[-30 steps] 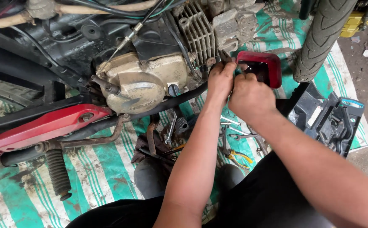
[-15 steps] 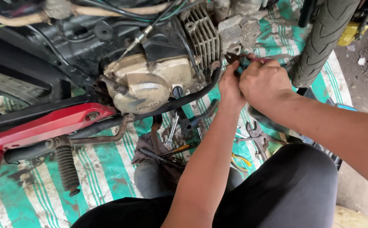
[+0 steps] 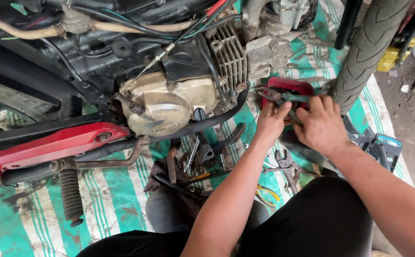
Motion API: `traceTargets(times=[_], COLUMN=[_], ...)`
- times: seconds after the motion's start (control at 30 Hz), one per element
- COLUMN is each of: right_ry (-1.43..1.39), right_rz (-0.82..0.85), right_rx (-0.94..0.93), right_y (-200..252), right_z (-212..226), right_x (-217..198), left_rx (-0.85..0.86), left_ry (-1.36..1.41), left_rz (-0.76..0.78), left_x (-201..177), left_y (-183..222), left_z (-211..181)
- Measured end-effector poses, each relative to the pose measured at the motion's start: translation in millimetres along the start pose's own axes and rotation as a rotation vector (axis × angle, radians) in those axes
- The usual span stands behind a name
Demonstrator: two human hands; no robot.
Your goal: Repairing or maintaining a motorcycle engine using various hand tools like pliers and wrenches.
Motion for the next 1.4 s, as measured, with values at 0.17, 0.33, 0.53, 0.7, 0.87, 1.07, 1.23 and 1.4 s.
traceTargets(times=[0.17,0.33,0.53,0.7,0.87,1.07,1.23,1.4], right_ry=[0.099,0.048,-0.053,-0.091,-0.096,-0.096,-0.052,-0.007], right_rz=[-0.165,-0.362,-0.426,-0.457,-0.482,-0.318,-0.334,-0.314], right_rx=[-0.168,-0.291,-0.285,-0.297,-0.292,-0.304,-0.358,-0.386], right_y=[-16.6,-48.4,-54.4,-51.3,-49.8,-59.8,-66.7,-68.2], right_z=[-33.4,-48.8,-52.1,-60.0,-55.4,-48.6,-50.5,-52.8], right_x=[12.5,13.9,28.1,49.0,37.6,3.1,-0.7,5.6], left_rx=[-0.038,0.005,0.044,0.042,0.072,0.065,0.053,0.089], left_ry=[0.427,0.149,-0.014,-0.051,-0.039,0.184,0.069,0.056], left_rz=[0.172,-0.075,-0.148,-0.177,-0.212,0.004,-0.093,-0.131], left_x=[5.3,0.0,4.3,7.0,0.0,12.2,12.6,14.9], left_y=[-38.1,-61.5,-44.9,-40.4,-43.1,-23.0,-19.2,-19.2], left_z=[15.2,4.1,-18.1,-23.8,-20.6,-48.5,-56.3,-55.3])
Point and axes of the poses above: each hand's wrist, its own y-axis away from the middle knuckle, its own x-axis out of the palm, z = x × y, the point moved 5 cm from there along -y, towards the middle knuckle, and after that the axes turned 15 degrees about -x, right-handed, at the moved point
